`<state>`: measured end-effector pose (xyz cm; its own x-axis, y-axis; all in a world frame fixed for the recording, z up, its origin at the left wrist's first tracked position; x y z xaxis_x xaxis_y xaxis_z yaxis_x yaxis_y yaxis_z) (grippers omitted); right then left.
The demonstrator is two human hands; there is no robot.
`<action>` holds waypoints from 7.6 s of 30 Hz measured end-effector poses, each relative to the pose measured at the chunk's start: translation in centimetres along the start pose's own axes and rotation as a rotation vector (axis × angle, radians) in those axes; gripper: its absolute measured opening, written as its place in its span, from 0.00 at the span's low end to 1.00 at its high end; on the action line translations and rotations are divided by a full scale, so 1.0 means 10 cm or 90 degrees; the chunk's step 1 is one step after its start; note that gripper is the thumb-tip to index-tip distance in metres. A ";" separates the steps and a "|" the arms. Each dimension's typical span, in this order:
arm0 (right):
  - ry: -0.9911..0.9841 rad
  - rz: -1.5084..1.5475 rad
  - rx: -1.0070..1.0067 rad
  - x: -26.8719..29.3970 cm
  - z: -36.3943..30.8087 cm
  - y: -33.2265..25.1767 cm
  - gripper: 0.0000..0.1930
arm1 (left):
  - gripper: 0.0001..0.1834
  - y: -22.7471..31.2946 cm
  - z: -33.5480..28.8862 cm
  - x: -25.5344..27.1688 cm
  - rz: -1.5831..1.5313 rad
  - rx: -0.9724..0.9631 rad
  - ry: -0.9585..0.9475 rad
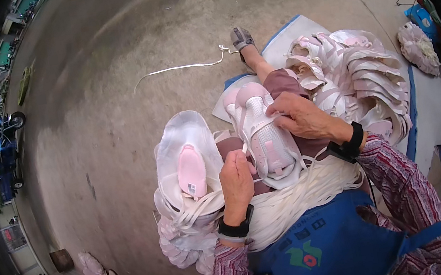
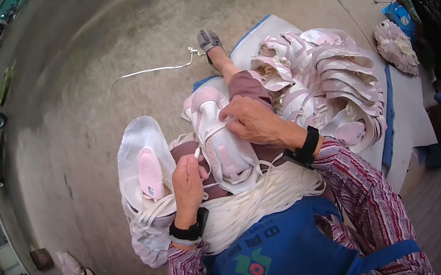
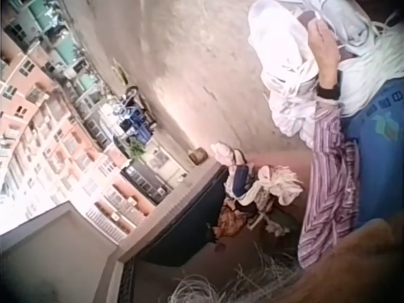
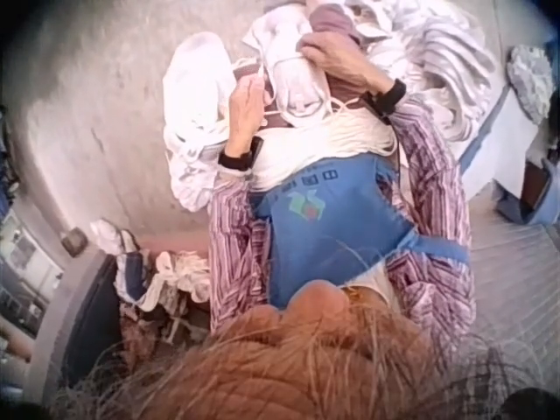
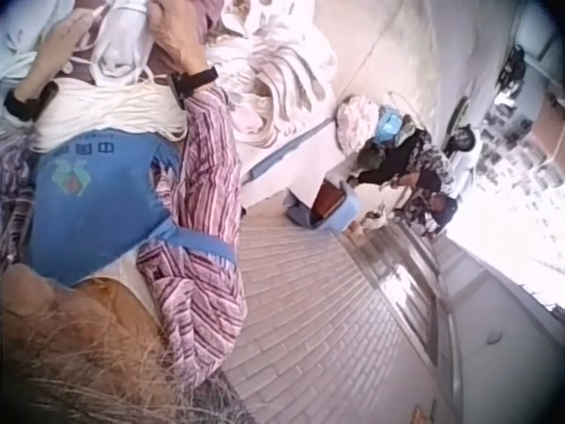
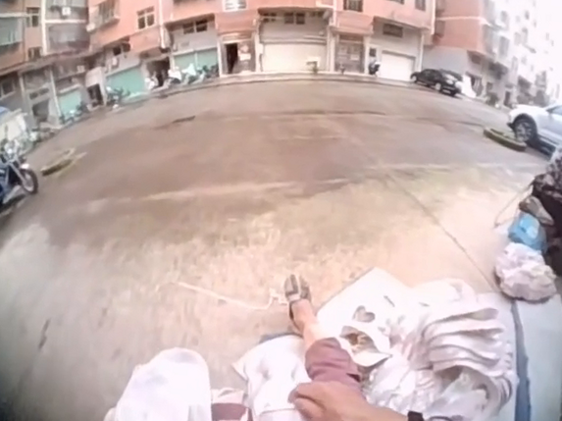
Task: Lacing and preparing shoe uppers for further manufacturing processes.
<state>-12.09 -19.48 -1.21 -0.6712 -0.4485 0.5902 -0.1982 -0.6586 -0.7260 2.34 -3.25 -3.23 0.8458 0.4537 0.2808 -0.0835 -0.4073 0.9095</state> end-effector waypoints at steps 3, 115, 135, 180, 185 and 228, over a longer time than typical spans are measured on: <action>0.068 -0.084 -0.084 0.14 -0.10 -0.01 0.09 | 0.13 -0.01 0.02 0.03 0.010 0.011 0.005; -0.098 -0.077 -0.082 -0.24 -0.06 -0.16 0.07 | 0.20 0.19 0.54 -0.31 0.203 -0.195 -0.100; 0.010 -0.211 -0.040 -0.35 -0.13 -0.25 0.08 | 0.18 0.25 0.50 -0.33 0.189 -0.182 -0.085; 0.028 -0.191 -0.204 -0.32 -0.18 -0.28 0.06 | 0.14 0.26 0.53 -0.29 0.246 -0.182 -0.055; 0.097 -0.112 -0.216 -0.38 -0.21 -0.14 0.06 | 0.13 0.34 0.55 -0.32 0.282 -0.188 -0.078; -0.085 0.232 0.303 1.72 0.20 -2.23 0.09 | 0.08 0.36 -0.87 0.97 -0.573 0.163 -0.196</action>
<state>-17.84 -13.74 25.82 -0.5340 -0.7473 0.3956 0.3883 -0.6323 -0.6704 5.65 6.59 5.44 0.6415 0.4669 -0.6087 0.7445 -0.1874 0.6408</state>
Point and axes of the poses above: each hand's wrist, its own z-axis towards the middle knuckle, its own x-axis out of the back of the hand, y = z × x, the point moved 5 cm from there along z, towards the middle knuckle, and after that the axes turned 5 degrees about y, right-handed, at the moved point
